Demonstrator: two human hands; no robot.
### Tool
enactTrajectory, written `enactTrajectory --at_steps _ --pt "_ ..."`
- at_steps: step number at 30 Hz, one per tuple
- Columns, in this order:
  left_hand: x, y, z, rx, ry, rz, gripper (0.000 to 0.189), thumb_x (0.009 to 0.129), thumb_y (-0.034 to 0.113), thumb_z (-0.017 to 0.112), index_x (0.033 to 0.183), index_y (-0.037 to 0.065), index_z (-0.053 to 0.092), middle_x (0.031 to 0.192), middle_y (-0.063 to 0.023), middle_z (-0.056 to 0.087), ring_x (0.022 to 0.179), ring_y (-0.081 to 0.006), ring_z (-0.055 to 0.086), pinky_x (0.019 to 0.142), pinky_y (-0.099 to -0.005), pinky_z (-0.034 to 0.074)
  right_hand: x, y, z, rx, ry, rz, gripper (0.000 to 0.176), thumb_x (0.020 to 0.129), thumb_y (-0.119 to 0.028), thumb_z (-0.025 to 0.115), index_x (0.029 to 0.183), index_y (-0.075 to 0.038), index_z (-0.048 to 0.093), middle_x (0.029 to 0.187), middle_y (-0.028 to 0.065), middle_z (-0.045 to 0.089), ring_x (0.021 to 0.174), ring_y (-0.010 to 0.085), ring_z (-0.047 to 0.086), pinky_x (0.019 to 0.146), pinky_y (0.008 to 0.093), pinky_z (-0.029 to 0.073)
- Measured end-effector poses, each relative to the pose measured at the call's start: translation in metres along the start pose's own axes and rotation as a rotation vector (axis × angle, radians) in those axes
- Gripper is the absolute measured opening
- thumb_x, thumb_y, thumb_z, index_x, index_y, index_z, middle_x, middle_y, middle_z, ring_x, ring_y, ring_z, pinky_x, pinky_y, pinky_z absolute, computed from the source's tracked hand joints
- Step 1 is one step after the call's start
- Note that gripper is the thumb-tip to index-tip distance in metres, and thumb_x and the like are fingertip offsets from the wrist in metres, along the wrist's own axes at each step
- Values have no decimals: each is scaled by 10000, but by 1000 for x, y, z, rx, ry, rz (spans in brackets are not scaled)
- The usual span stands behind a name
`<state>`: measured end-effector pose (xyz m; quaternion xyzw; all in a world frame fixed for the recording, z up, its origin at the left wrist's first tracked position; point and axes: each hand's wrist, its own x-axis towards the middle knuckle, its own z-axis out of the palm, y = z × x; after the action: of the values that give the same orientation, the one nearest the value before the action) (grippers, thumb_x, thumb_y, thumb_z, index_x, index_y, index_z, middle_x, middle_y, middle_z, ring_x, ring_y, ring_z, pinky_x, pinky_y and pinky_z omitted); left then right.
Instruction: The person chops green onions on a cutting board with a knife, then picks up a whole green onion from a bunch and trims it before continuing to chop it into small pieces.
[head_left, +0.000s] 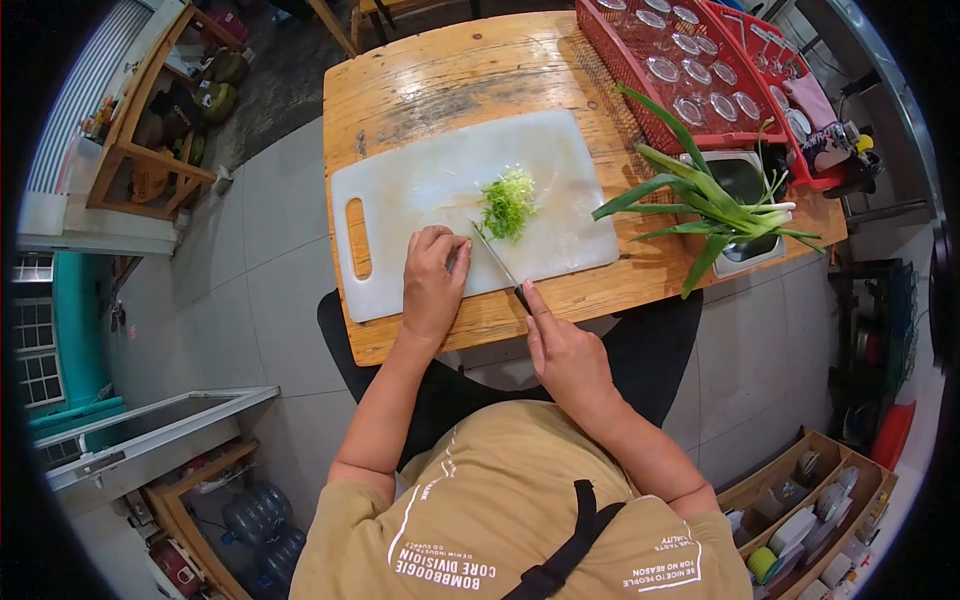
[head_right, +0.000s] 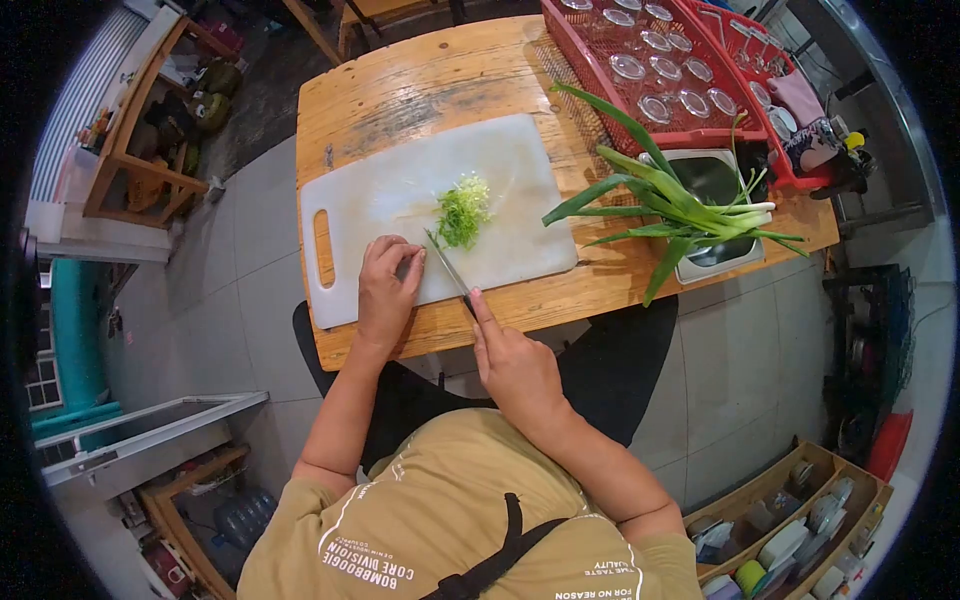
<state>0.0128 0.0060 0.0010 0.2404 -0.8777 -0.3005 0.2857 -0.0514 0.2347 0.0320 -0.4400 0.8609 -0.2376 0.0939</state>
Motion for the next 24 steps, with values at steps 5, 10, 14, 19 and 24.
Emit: enactTrajectory --at_steps 5,10,14,19,24 --pt "-2 2 -1 -1 34 29 86 938 -6 791 1017 -39 798 1059 -144 717 1018 -347 662 911 -442 560 -1 -1 -11 203 28 -16 602 1124 -206 654 1701 -144 495 812 179 736 678 373 732 629 500 602" --pt "-2 3 -3 2 30 31 96 929 -13 787 1020 -42 800 1061 -144 723 1021 -345 666 913 -437 566 -5 -4 -10 230 -29 -5 602 1126 -202 650 1702 -141 488 775 180 721 653 378 722 620 512 594" --pt "-1 0 -2 9 21 36 107 923 -12 790 1025 -40 806 1067 -143 727 1025 -346 669 921 -436 569 -5 -2 -8 227 -23 -7 600 1129 -204 644 1705 -147 486 735 170 706 622 380 709 604 514 589" --pt "1 1 -3 33 10 38 104 922 -12 786 1020 -40 807 1068 -144 731 1031 -347 674 930 -442 569 -2 -4 -9 203 -50 3 588 1122 -205 656 1691 -161 513 730 178 704 621 389 705 606 517 581" --pt "0 0 -1 49 -4 37 105 919 -12 787 1018 -40 807 1069 -147 732 1041 -348 676 932 -446 569 5 -3 5 97 -38 -30 640 1115 -223 657 1722 -152 466 711 165 704 592 370 704 590 505 596"
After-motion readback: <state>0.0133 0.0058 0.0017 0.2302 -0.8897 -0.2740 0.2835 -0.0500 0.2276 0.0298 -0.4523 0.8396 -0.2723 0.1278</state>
